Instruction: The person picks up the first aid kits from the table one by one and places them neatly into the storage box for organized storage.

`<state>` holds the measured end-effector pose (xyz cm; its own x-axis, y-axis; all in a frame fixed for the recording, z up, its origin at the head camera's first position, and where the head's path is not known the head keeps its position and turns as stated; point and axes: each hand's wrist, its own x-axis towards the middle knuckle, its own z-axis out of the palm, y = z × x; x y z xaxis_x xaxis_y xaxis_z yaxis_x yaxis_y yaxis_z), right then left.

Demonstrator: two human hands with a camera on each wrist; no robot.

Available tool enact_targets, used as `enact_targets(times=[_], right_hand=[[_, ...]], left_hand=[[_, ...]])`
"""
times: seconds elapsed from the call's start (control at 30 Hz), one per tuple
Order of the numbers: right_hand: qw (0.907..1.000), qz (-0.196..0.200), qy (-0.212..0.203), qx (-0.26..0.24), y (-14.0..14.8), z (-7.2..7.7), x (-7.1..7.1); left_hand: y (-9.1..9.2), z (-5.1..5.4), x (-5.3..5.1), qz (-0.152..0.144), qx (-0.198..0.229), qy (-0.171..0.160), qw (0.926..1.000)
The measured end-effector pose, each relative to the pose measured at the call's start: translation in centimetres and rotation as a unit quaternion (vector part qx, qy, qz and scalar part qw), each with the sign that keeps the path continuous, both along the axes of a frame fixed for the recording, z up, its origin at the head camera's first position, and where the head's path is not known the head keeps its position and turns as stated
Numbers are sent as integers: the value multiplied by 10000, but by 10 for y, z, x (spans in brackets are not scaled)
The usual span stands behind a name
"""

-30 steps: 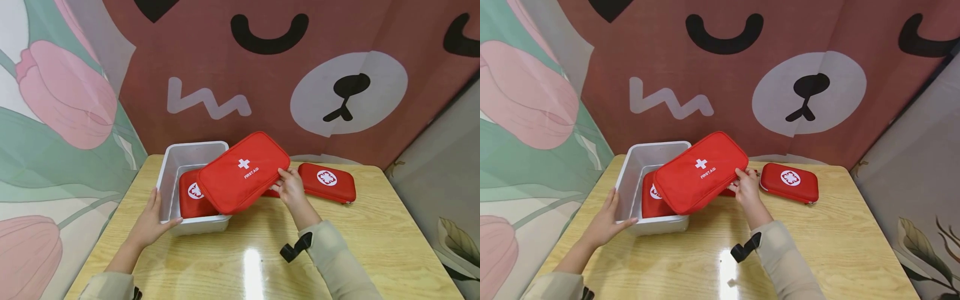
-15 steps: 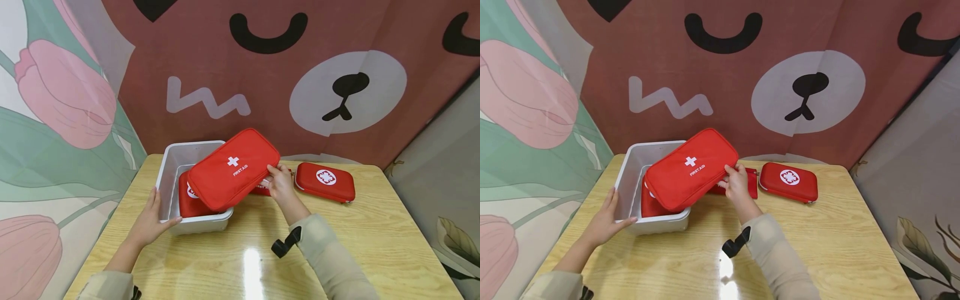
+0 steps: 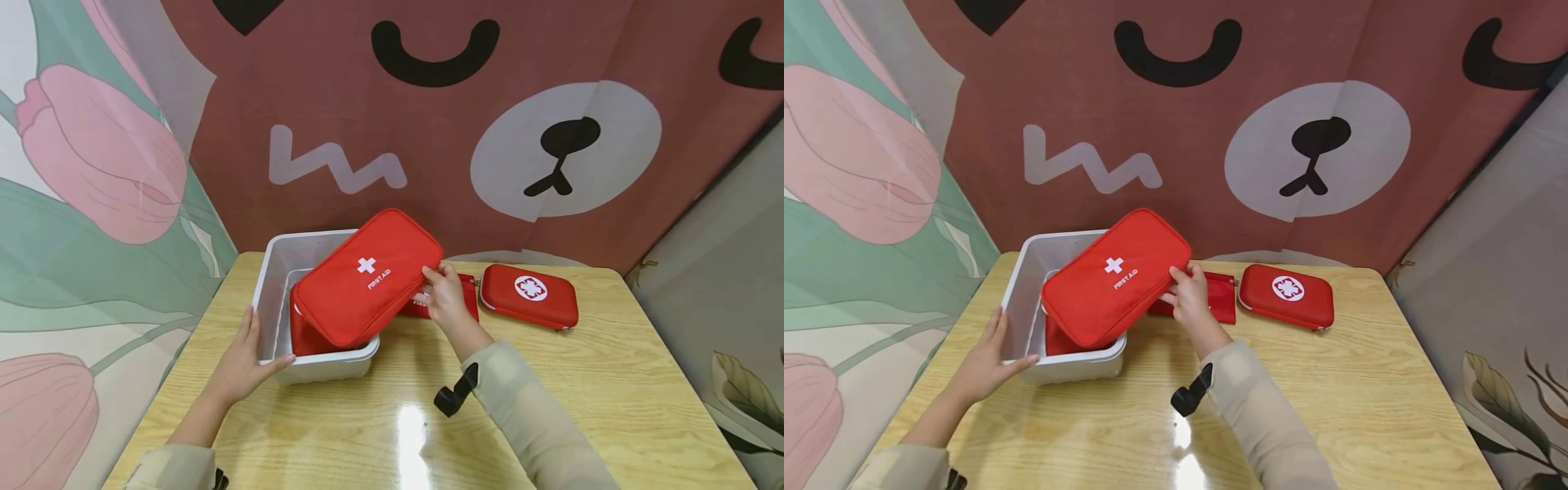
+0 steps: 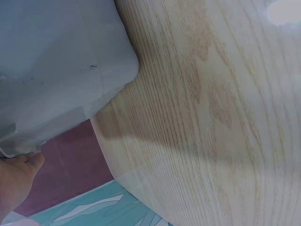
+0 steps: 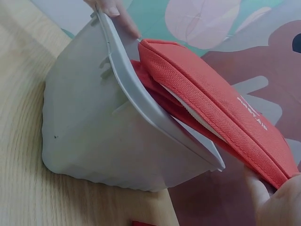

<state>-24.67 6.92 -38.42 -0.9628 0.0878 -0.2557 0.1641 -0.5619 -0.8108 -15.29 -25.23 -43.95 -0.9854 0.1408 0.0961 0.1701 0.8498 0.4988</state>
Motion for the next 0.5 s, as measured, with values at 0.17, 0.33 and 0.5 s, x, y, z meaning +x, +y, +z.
enact_targets(times=[0.17,0.33,0.5], right_hand=[[10000,20,2,76,-7,2,-3],[9998,64,24,202,-15,1,-5],[9996,76,-16,277,-21,-1,-7]], left_hand=[[-1,2,-1,-23,8,-7,10000],[-2,1,0,-7,-6,-19,10000],[-1,-2,-1,-24,18,8,10000]])
